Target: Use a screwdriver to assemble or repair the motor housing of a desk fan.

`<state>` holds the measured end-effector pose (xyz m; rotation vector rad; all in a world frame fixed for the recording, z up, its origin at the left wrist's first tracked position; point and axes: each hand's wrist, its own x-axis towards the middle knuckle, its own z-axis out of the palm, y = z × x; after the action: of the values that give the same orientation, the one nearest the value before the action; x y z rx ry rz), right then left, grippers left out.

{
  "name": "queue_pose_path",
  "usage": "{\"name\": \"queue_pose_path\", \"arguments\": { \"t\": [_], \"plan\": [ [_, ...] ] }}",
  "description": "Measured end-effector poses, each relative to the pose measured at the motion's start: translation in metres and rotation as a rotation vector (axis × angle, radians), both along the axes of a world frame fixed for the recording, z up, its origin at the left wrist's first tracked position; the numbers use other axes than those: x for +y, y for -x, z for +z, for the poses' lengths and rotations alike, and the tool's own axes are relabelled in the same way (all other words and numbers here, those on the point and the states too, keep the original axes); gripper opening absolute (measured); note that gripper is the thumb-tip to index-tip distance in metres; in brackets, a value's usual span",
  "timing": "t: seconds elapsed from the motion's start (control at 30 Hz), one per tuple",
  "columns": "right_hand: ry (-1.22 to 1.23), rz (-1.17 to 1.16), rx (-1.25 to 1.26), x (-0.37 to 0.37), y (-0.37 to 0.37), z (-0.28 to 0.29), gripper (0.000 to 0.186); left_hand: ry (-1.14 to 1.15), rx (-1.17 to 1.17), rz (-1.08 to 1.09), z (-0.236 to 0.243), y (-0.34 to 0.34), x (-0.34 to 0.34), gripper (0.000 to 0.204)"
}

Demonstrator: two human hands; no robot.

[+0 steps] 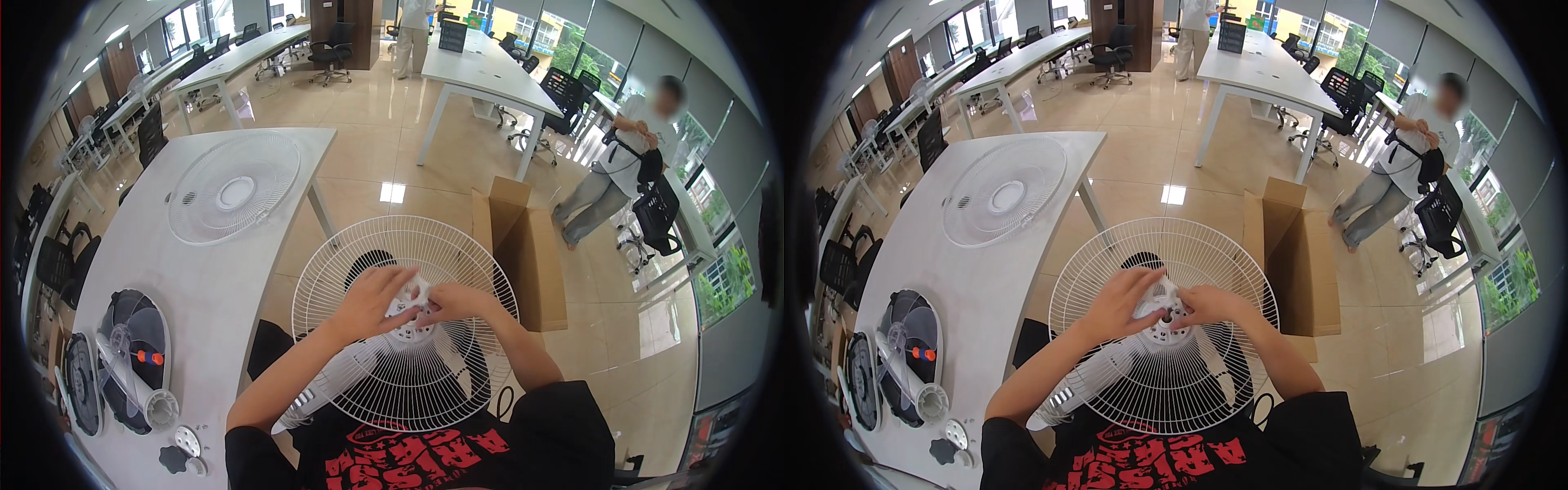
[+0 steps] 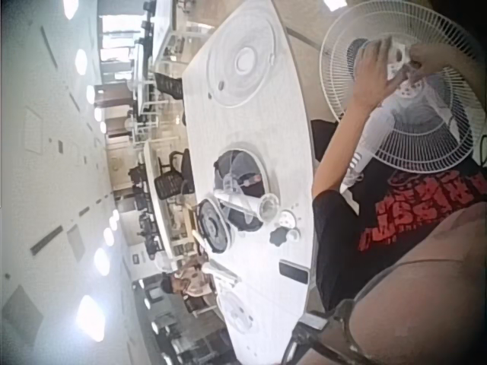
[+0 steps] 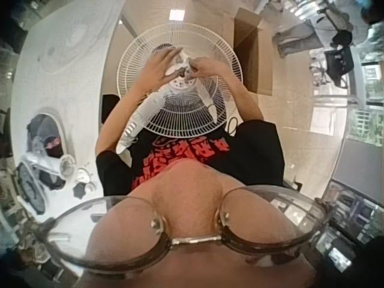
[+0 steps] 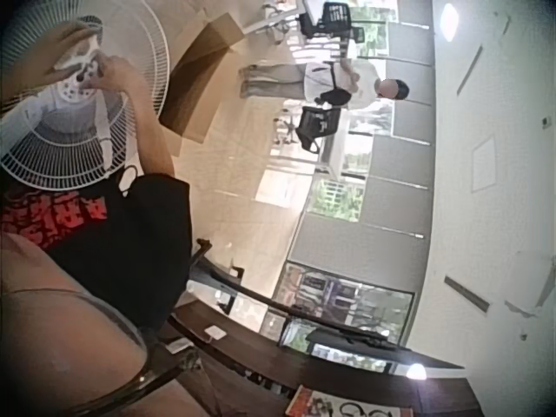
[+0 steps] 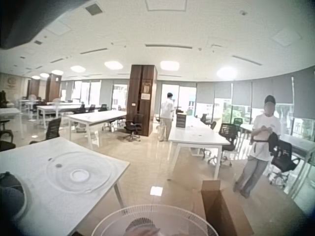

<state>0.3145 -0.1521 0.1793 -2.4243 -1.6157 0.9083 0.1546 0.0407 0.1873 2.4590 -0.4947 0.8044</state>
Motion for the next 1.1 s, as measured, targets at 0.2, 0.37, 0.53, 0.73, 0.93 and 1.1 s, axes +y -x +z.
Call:
{"name": "queue_pose_path", "arguments": {
  "t": [0.2, 0.37, 0.53, 0.73, 0.93, 1.1],
  "plan": [
    [-0.339, 0.175, 0.27, 0.01, 0.007, -0.015, 0.036, 0.218, -0.052, 0.254, 0.01, 0.019, 0.027, 0.063],
    [-0.311, 0.164, 0.249, 0.008, 0.012, -0.008, 0.031, 0.279, -0.022, 0.435, 0.015, 0.051, 0.053, 0.056],
    [-0.264, 0.106, 0.276, 0.018, 0.017, 0.001, 0.033, 0.566, -0.03, 0.735, -0.006, 0.118, 0.105, 0.053],
    [-0.232, 0.076, 0.342, 0.013, 0.014, 0.009, 0.038, 0.27, 0.056, 1.085, -0.035, 0.216, 0.155, 0.057],
    [-0.173, 0.163, 0.25, 0.03, 0.005, 0.018, 0.047, -0.035, 0.028, 1.483, -0.026, 0.322, 0.166, 0.049],
    [-0.121, 0.208, 0.244, 0.046, 0.006, 0.022, 0.049, -0.029, 0.038, 1.644, -0.005, 0.351, 0.143, 0.039]
  ]
}}
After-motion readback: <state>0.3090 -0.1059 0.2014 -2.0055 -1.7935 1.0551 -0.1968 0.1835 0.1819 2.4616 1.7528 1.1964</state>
